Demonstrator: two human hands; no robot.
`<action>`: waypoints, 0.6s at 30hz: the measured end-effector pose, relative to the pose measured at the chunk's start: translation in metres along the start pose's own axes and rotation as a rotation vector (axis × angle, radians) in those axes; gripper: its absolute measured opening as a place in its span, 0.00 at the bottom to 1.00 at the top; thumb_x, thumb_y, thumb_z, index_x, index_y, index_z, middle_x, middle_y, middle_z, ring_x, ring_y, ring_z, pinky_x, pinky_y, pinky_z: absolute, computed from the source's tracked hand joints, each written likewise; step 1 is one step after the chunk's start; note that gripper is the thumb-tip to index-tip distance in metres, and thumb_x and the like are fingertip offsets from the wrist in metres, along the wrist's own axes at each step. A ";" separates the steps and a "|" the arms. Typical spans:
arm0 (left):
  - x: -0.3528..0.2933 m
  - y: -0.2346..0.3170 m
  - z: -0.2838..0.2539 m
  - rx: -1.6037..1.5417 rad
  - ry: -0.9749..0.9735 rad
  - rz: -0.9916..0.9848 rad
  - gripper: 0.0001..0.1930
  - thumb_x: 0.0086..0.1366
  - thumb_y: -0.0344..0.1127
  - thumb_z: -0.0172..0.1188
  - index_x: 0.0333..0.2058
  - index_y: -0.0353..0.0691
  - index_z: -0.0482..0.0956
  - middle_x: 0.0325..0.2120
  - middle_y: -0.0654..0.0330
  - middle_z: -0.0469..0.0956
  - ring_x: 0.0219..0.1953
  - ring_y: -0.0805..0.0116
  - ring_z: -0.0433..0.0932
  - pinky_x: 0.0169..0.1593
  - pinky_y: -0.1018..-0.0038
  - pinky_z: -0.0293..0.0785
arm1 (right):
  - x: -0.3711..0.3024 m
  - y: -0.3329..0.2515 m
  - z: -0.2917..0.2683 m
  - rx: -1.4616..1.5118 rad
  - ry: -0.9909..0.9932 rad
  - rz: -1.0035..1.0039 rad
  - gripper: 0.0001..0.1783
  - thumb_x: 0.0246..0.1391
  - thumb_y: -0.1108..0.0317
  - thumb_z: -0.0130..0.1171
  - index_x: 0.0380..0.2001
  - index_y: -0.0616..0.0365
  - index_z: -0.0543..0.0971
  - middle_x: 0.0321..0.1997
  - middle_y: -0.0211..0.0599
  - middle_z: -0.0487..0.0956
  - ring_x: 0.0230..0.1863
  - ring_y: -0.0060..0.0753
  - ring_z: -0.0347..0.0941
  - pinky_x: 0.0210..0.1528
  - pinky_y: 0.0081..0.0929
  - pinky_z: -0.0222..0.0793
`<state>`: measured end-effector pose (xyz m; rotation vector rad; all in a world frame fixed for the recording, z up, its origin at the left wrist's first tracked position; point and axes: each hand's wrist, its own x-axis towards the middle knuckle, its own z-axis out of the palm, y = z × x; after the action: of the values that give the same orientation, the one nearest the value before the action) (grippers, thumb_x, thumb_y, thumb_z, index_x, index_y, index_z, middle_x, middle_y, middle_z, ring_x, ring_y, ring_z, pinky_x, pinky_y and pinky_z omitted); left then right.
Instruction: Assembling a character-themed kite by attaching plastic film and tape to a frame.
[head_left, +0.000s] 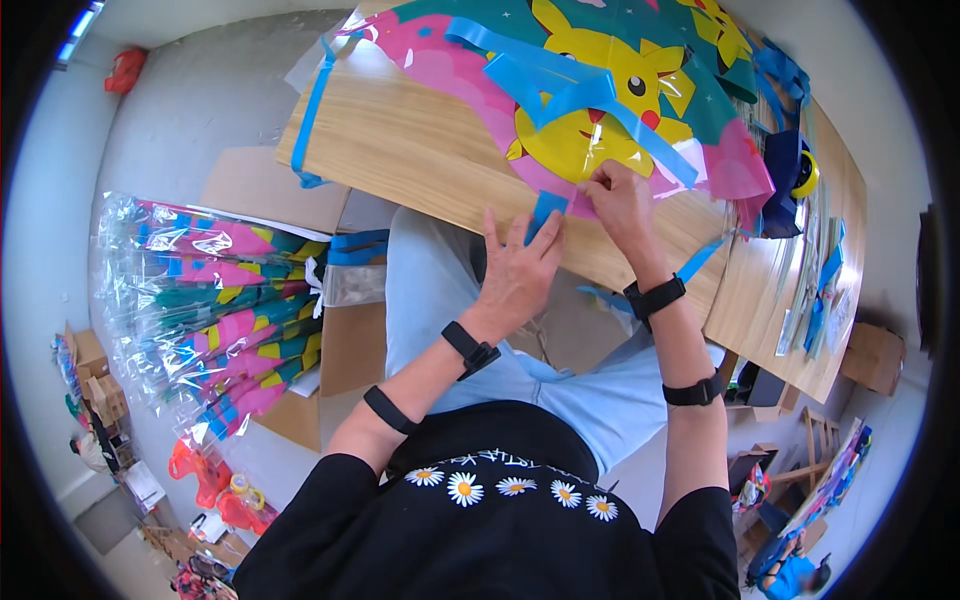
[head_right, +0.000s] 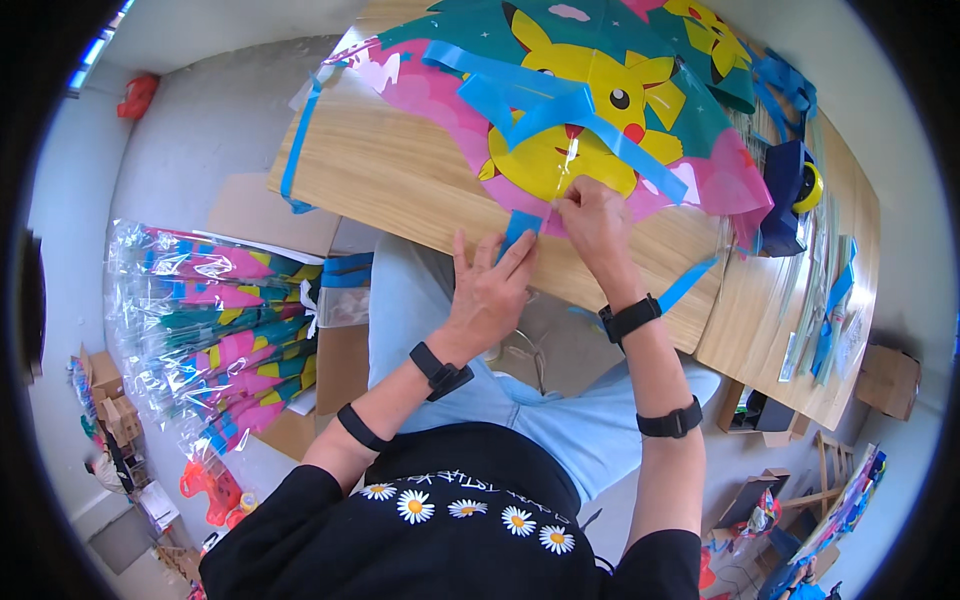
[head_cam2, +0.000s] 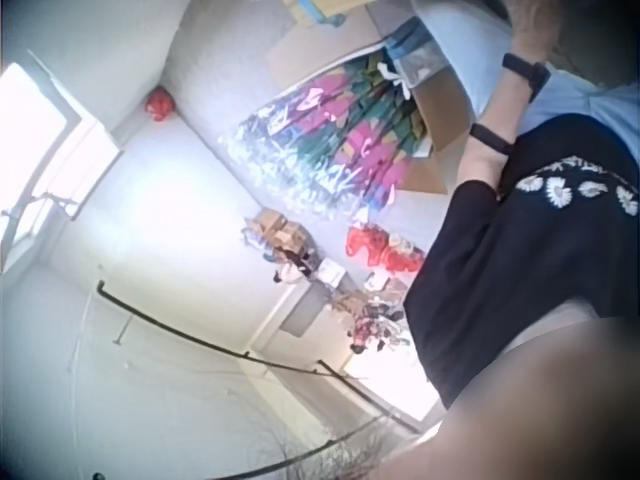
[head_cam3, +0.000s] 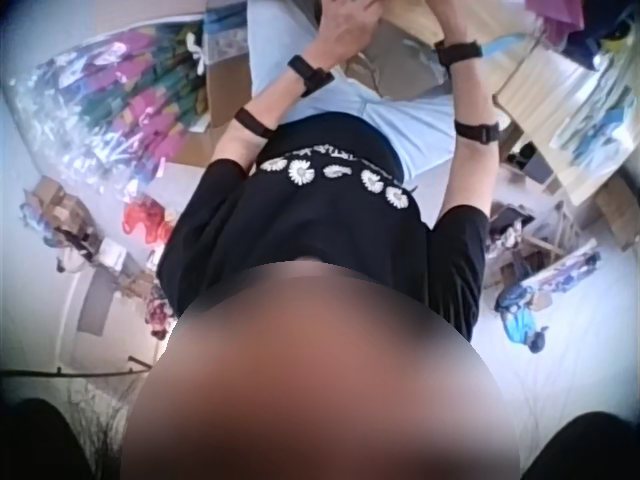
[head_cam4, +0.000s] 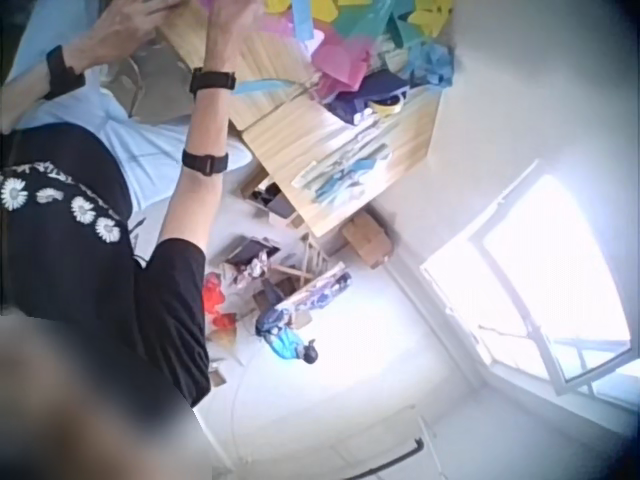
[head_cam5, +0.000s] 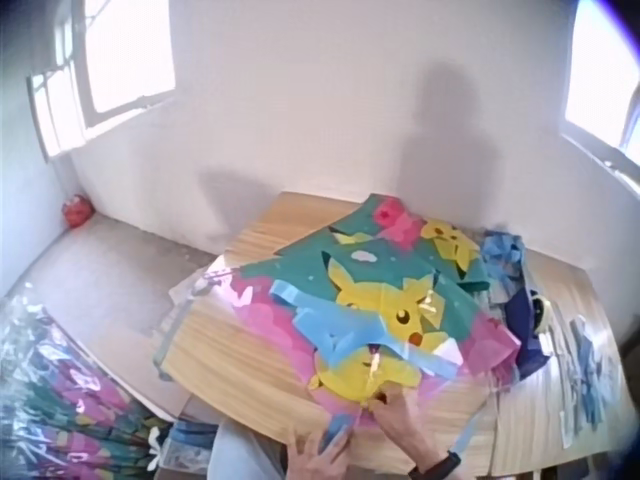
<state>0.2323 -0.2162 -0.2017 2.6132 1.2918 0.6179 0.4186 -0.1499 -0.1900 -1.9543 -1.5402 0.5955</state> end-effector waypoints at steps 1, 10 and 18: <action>0.000 0.001 -0.001 -0.019 -0.005 -0.007 0.31 0.48 0.33 0.66 0.54 0.38 0.74 0.58 0.63 0.68 0.55 0.53 0.67 0.62 0.33 0.47 | -0.002 0.001 0.002 0.003 -0.001 0.000 0.12 0.40 0.64 0.70 0.20 0.59 0.77 0.21 0.41 0.79 0.25 0.44 0.76 0.28 0.39 0.68; 0.000 -0.004 -0.018 -0.173 0.018 -0.086 0.32 0.49 0.34 0.68 0.55 0.40 0.72 0.55 0.60 0.71 0.56 0.55 0.68 0.65 0.43 0.48 | -0.005 0.002 0.006 0.019 -0.055 -0.063 0.10 0.39 0.67 0.70 0.21 0.57 0.77 0.20 0.38 0.78 0.24 0.41 0.75 0.28 0.36 0.68; 0.009 -0.010 -0.018 -0.211 0.140 -0.138 0.26 0.48 0.35 0.67 0.47 0.39 0.74 0.45 0.53 0.73 0.50 0.51 0.69 0.58 0.53 0.59 | -0.006 0.005 0.008 0.134 -0.070 -0.078 0.12 0.35 0.69 0.72 0.21 0.58 0.77 0.22 0.36 0.78 0.23 0.33 0.75 0.27 0.32 0.68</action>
<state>0.2225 -0.2036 -0.1858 2.3260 1.3506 0.8750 0.4158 -0.1554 -0.1990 -1.7823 -1.5687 0.7217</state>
